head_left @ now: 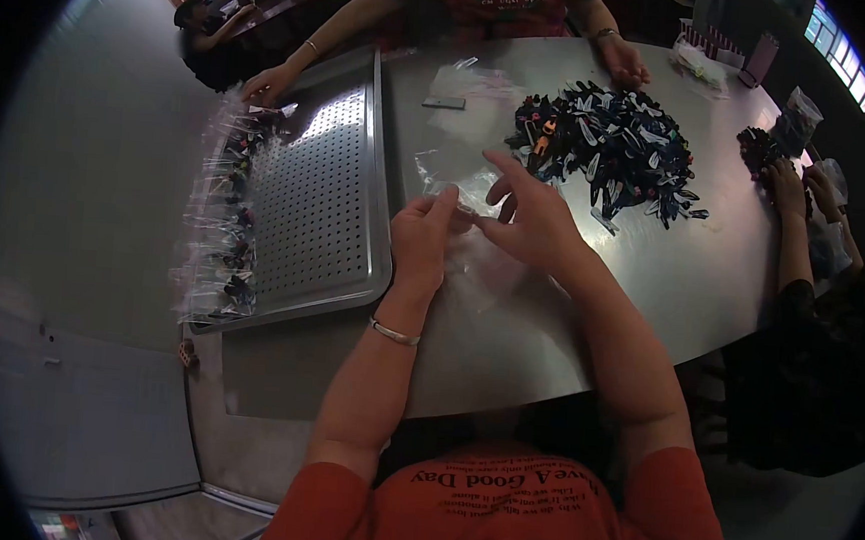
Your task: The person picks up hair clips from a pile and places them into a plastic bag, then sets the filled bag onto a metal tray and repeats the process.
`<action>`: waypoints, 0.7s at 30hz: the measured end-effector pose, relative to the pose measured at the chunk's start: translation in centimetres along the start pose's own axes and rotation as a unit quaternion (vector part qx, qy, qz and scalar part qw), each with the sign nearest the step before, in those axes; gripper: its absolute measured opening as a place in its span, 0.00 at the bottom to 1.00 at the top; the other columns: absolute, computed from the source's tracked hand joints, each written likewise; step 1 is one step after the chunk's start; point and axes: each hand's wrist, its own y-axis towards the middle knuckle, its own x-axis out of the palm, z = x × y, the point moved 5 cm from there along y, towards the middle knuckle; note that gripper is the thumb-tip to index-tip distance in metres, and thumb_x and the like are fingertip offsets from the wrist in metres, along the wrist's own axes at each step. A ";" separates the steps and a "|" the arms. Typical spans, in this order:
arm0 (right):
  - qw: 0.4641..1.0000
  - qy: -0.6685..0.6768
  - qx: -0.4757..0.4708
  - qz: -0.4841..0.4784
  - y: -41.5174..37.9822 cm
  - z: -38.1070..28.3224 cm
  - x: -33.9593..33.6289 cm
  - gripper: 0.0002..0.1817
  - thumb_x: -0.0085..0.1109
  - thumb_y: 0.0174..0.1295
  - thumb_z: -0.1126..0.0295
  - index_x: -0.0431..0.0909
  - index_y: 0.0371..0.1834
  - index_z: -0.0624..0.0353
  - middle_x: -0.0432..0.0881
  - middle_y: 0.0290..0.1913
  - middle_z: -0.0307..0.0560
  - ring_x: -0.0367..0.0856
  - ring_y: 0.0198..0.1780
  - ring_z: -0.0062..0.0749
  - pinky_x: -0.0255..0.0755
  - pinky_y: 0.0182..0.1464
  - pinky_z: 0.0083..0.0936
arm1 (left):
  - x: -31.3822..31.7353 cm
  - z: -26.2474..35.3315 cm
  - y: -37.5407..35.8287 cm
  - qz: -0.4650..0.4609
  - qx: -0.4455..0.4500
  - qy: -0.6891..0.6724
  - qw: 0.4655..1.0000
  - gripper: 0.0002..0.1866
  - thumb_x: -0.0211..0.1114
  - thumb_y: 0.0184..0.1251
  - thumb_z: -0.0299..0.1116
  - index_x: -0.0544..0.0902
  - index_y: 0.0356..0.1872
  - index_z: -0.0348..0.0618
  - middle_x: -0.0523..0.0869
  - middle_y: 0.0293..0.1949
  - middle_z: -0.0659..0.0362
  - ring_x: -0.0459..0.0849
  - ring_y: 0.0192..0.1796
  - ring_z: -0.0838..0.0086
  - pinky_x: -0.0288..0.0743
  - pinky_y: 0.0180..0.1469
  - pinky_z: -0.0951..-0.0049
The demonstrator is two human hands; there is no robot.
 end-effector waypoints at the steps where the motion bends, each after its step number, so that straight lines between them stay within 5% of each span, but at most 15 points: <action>1: 1.000 0.000 0.001 0.000 0.0 0.2 0.1 0.40 0.68 0.46 0.73 0.63 0.67 0.55 0.80 0.34 0.44 0.78 0.28 0.26 0.74 0.35 0.24 | -0.1 -0.3 0.2 0.000 -0.001 0.000 1.000 0.14 0.66 0.63 0.39 0.81 0.31 0.35 0.85 0.28 0.57 0.83 0.30 0.76 0.76 0.35 0.77; 7: 0.999 0.043 -0.005 0.006 0.1 0.4 0.2 0.31 0.61 0.50 0.76 0.70 0.63 0.55 0.80 0.29 0.43 0.80 0.29 0.29 0.75 0.33 0.26 | 0.6 -0.8 -0.1 -0.048 -0.033 -0.031 0.998 0.13 0.66 0.64 0.38 0.82 0.30 0.36 0.84 0.26 0.59 0.81 0.27 0.79 0.74 0.33 0.81; 10: 0.990 -0.056 -0.108 0.078 -0.1 0.3 0.1 0.23 0.60 0.53 0.76 0.77 0.56 0.55 0.81 0.31 0.44 0.81 0.29 0.32 0.76 0.34 0.27 | 1.0 -0.9 -0.1 -0.083 -0.054 -0.028 0.995 0.12 0.64 0.65 0.37 0.81 0.32 0.36 0.84 0.27 0.60 0.81 0.27 0.79 0.75 0.32 0.80; 13: 0.983 -0.106 -0.117 0.097 0.0 0.5 0.0 0.15 0.60 0.55 0.75 0.83 0.47 0.55 0.81 0.33 0.46 0.82 0.30 0.34 0.76 0.34 0.27 | 2.0 0.1 -0.5 -0.146 -0.059 -0.113 0.981 0.18 0.57 0.70 0.43 0.79 0.43 0.35 0.84 0.37 0.56 0.83 0.36 0.74 0.77 0.41 0.73; 15: 0.990 -0.039 -0.119 0.064 0.1 0.6 0.2 0.11 0.62 0.56 0.73 0.85 0.42 0.55 0.80 0.39 0.47 0.83 0.35 0.36 0.77 0.39 0.28 | 3.0 1.3 -1.5 -0.186 -0.117 -0.310 0.925 0.24 0.46 0.75 0.47 0.73 0.55 0.35 0.81 0.47 0.51 0.81 0.49 0.67 0.74 0.53 0.64; 21: 0.984 -0.017 -0.169 0.053 0.2 0.5 1.2 0.14 0.67 0.51 0.72 0.84 0.43 0.54 0.77 0.49 0.48 0.80 0.47 0.40 0.75 0.48 0.31 | 2.0 -0.6 0.4 -0.197 -0.155 -0.406 0.879 0.23 0.36 0.78 0.42 0.69 0.59 0.36 0.76 0.56 0.47 0.77 0.57 0.59 0.70 0.60 0.56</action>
